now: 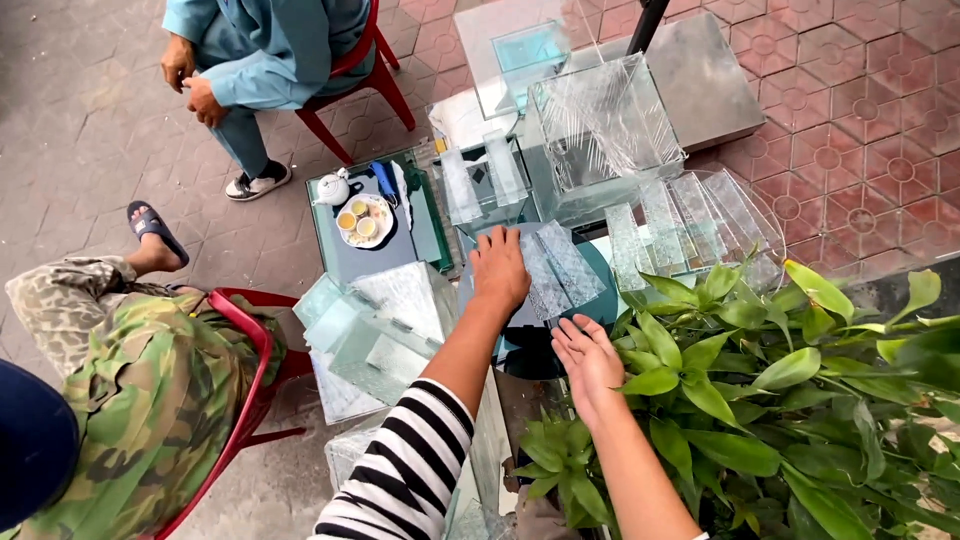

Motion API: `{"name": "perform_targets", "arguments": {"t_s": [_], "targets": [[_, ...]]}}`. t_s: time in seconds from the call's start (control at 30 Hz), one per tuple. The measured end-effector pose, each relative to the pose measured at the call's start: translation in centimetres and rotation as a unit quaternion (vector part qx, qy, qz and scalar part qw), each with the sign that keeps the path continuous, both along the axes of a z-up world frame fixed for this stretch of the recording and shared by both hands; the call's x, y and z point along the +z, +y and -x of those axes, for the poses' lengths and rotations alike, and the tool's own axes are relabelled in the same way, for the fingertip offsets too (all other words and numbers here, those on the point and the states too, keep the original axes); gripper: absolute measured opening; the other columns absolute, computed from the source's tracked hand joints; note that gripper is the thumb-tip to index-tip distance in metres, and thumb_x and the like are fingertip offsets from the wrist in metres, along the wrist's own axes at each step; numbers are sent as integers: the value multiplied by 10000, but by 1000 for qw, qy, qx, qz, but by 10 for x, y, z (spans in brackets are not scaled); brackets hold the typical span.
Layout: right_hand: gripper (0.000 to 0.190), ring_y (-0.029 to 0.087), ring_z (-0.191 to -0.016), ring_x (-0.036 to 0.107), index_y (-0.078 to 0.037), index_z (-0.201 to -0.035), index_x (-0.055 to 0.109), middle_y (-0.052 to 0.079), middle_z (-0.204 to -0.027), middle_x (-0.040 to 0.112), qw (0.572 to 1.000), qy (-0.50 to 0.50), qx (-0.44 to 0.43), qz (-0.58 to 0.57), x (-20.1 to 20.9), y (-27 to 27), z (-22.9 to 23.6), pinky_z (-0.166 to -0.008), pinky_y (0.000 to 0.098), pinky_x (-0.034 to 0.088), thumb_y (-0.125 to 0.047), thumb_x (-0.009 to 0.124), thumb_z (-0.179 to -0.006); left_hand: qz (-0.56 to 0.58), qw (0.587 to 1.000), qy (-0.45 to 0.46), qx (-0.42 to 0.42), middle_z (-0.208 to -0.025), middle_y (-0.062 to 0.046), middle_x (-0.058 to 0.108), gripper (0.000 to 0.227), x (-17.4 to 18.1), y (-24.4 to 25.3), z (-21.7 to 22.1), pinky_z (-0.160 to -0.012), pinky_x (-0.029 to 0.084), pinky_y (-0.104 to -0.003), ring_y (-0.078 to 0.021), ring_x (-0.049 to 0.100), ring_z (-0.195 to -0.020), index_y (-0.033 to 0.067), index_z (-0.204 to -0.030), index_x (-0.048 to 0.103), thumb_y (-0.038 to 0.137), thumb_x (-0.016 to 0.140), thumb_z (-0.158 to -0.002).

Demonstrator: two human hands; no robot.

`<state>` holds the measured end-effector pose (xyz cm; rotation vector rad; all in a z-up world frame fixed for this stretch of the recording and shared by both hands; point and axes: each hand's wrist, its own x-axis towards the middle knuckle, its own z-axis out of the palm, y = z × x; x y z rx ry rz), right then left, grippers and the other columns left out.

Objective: Inspecting small glass pieces at a workbench and moving between work areas to handle glass boxes.

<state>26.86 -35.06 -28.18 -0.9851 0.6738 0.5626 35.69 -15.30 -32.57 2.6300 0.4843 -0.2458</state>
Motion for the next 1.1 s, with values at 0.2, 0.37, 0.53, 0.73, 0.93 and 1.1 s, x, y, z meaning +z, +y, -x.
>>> {"name": "perform_targets", "arguments": {"t_s": [0.2, 0.37, 0.53, 0.73, 0.93, 1.1], "targets": [[576, 416, -1547, 497, -47, -1565, 459, 299, -1697, 479, 999, 1, 8, 32, 11, 0, 9, -1301, 538, 415, 90, 461, -1006, -8, 999, -36, -8, -1239, -68, 518, 480, -10, -8, 7, -927, 370, -446, -326, 468, -1192, 160, -1291, 529, 74, 641, -832], [549, 192, -1096, 655, -136, -1512, 458, 83, -1233, 635, 989, 46, -33, 140, -56, -27, 50, -1075, 396, 576, -3, 620, -1004, 6, 1000, 7, 4, -1235, -66, 534, 487, -2, -23, 32, -931, 357, -454, -318, 460, -1186, 173, -1281, 578, 55, 621, -811], [603, 252, -1024, 669, -190, -1492, 430, 92, -1192, 616, 982, 134, -38, 126, -65, -48, 64, -1069, 526, 573, -60, 716, -978, 16, 1000, 22, 11, -1226, -71, 522, 509, 25, -54, 71, -941, 358, -466, -324, 449, -1192, 169, -1283, 594, 44, 657, -793], [521, 377, -1224, 704, -12, -1517, 532, 264, -1360, 705, 981, 168, -20, 96, 44, -30, 64, -1125, 448, 568, 22, 610, -1003, 52, 998, 10, 43, -1284, -157, 537, 585, 42, -79, 106, -925, 387, -526, -393, 457, -1166, 114, -1384, 640, -48, 556, -828], [338, 275, -1031, 720, -31, -1338, 722, 141, -1150, 764, 983, 149, 2, 106, 25, -47, 71, -966, 402, 606, -70, 750, -1004, 124, 986, 27, 105, -1319, -123, 563, 454, 48, -85, 116, -984, 400, -517, -353, 477, -1215, 174, -1369, 696, 17, 537, -974], [300, 231, -926, 679, 27, -1284, 728, 142, -1124, 748, 983, 135, 6, 128, 31, -49, 70, -848, 397, 615, -4, 754, -987, 340, 860, -2, 381, -1232, -27, 638, 719, 65, -100, 137, -964, 509, -378, -195, 632, -1023, 129, -1521, 526, 498, 704, -930]]}}
